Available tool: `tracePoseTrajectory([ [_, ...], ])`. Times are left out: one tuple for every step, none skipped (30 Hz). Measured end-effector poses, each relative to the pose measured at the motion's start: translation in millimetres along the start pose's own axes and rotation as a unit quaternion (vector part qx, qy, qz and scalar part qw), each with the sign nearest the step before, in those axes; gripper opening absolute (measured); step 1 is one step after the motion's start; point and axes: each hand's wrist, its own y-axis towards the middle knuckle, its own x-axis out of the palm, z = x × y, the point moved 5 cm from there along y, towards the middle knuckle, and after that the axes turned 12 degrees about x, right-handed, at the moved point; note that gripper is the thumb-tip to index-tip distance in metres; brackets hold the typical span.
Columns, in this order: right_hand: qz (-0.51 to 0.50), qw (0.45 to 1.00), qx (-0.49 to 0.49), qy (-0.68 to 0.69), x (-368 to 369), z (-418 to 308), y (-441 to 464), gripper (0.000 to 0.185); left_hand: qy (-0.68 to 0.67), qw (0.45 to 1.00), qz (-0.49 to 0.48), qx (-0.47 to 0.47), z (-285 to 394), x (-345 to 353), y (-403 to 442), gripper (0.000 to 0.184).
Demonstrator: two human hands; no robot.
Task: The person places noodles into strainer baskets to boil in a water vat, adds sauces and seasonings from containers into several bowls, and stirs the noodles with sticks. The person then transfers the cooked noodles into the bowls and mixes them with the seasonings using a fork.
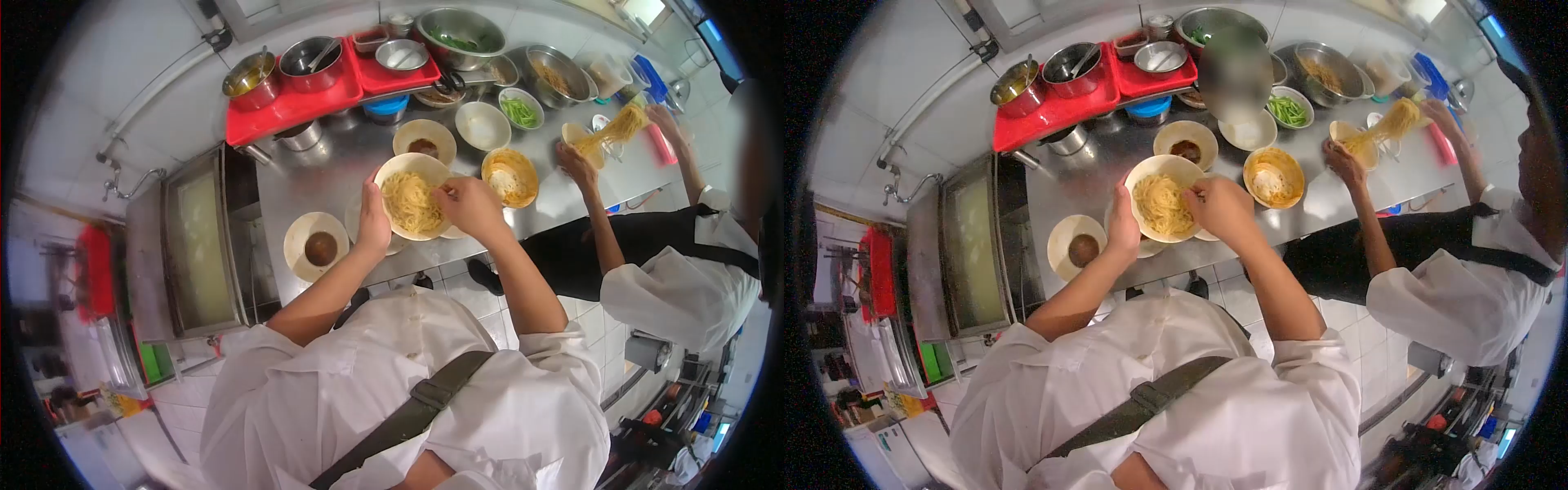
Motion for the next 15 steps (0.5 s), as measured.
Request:
tracePoseTrajectory([
  [-0.002, 1.000, -0.001, 0.000, -4, 0, 3, 0.031, -0.017, 1.000, 0.006, -0.021, -11, -4, -2, 0.055],
  [-0.033, 0.998, 0.034, 0.028, -13, 2, 8, 0.032, -0.035, 0.998, 0.010, -0.044, -15, -6, -3, 0.055],
  [-0.061, 0.994, 0.069, 0.055, -24, 2, 10, 0.033, -0.035, 0.998, 0.009, -0.044, -18, -6, -3, 0.055],
  [-0.058, 0.993, 0.082, 0.063, -48, -16, 5, 0.032, -0.098, 0.993, 0.003, -0.058, -17, -3, -2, 0.056],
  [-0.057, 0.993, 0.083, 0.062, -57, -18, 6, 0.032, -0.161, 0.984, -0.003, -0.073, -18, 1, -2, 0.057],
  [-0.020, 0.997, 0.045, 0.055, -67, -22, 9, 0.031, -0.162, 0.984, -0.004, -0.072, -21, 1, 0, 0.057],
  [0.017, 0.999, 0.006, 0.048, -78, -28, 10, 0.029, -0.175, 0.980, 0.004, -0.092, -30, -1, 1, 0.058],
  [0.028, 0.999, 0.004, 0.038, -88, -36, 8, 0.029, -0.187, 0.976, 0.011, -0.112, -33, -1, 2, 0.060],
  [0.028, 0.999, 0.004, 0.037, -95, -43, 7, 0.029, -0.187, 0.976, 0.011, -0.112, -35, -1, 2, 0.060],
  [0.041, 0.999, -0.007, 0.025, -101, -52, 4, 0.026, -0.203, 0.973, 0.014, -0.108, -31, 1, 3, 0.061],
  [0.053, 0.998, -0.018, 0.013, -104, -56, 2, 0.024, -0.218, 0.970, 0.017, -0.105, -28, 3, 3, 0.061],
  [0.053, 0.998, -0.016, 0.013, -96, -49, 5, 0.024, -0.218, 0.970, 0.016, -0.107, -25, 2, 3, 0.061],
  [0.108, 0.979, -0.114, -0.129, -82, -48, 6, 0.021, -0.190, 0.976, 0.020, -0.106, -21, 0, 3, 0.061],
  [0.158, 0.927, -0.209, -0.268, -73, -53, 2, 0.019, -0.161, 0.981, 0.026, -0.104, -19, -2, 3, 0.060],
  [0.157, 0.928, -0.208, -0.267, -74, -51, 1, 0.019, -0.161, 0.981, 0.025, -0.105, -21, -4, 4, 0.060],
])
